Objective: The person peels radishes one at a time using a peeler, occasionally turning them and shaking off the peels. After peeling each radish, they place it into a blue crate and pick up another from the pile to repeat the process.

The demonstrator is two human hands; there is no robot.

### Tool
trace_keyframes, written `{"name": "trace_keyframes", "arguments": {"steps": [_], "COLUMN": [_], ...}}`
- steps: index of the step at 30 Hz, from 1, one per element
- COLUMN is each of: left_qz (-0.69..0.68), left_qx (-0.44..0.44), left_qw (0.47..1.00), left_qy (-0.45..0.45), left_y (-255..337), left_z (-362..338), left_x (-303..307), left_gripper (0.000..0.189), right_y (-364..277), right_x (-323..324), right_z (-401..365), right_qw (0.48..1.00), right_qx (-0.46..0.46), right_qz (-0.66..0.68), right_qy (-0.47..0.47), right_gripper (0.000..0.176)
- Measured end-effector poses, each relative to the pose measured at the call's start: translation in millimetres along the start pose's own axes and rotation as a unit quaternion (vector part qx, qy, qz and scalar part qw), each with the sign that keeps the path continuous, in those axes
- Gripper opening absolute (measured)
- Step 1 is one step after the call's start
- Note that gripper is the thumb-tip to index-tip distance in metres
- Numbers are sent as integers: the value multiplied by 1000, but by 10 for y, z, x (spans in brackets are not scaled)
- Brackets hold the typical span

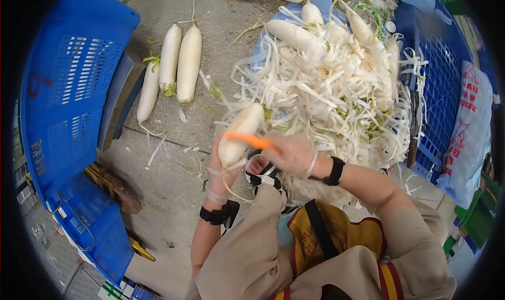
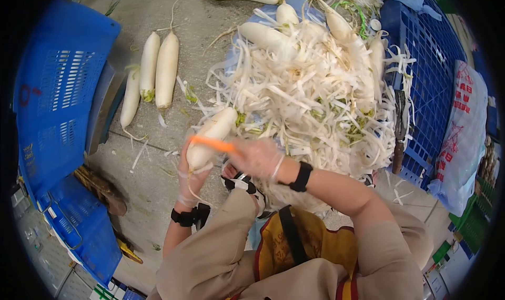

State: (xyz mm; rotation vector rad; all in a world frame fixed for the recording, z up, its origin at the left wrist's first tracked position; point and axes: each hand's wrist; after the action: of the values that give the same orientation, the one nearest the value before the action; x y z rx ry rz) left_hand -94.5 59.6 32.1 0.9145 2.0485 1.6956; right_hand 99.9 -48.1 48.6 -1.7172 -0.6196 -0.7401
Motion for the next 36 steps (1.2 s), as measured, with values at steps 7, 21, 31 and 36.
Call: {"name": "trace_keyframes", "arguments": {"steps": [7, 21, 31, 36], "left_qz": [-7, 36, 56, -167], "left_qx": [33, 2, -42, 67], "left_qw": [998, 996, 998, 976], "left_qy": [-48, -77, 2, 123], "left_y": [100, 104, 200, 212], "left_z": [-29, 50, 42, 132], "left_x": [12, 93, -125, -208], "left_gripper": [75, 76, 66, 59], "right_y": [674, 402, 912, 664], "right_x": [-249, 40, -575, -423], "right_z": [499, 500, 495, 425], "right_qw": [955, 978, 967, 952], "right_qx": [-177, -172, -213, -253], "right_qz": [-169, -88, -96, -121], "right_qy": [-165, -77, -102, -119], "right_gripper": [30, 30, 39, 37]}}
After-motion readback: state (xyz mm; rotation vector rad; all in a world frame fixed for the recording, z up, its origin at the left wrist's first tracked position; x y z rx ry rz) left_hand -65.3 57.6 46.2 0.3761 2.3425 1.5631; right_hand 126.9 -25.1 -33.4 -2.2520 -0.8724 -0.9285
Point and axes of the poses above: each hand's wrist, its own z-axis towards the middle knuckle, its own x-axis out of the back of the hand, y = z × x, and after that the axes turned 14 degrees about -z, right-handed
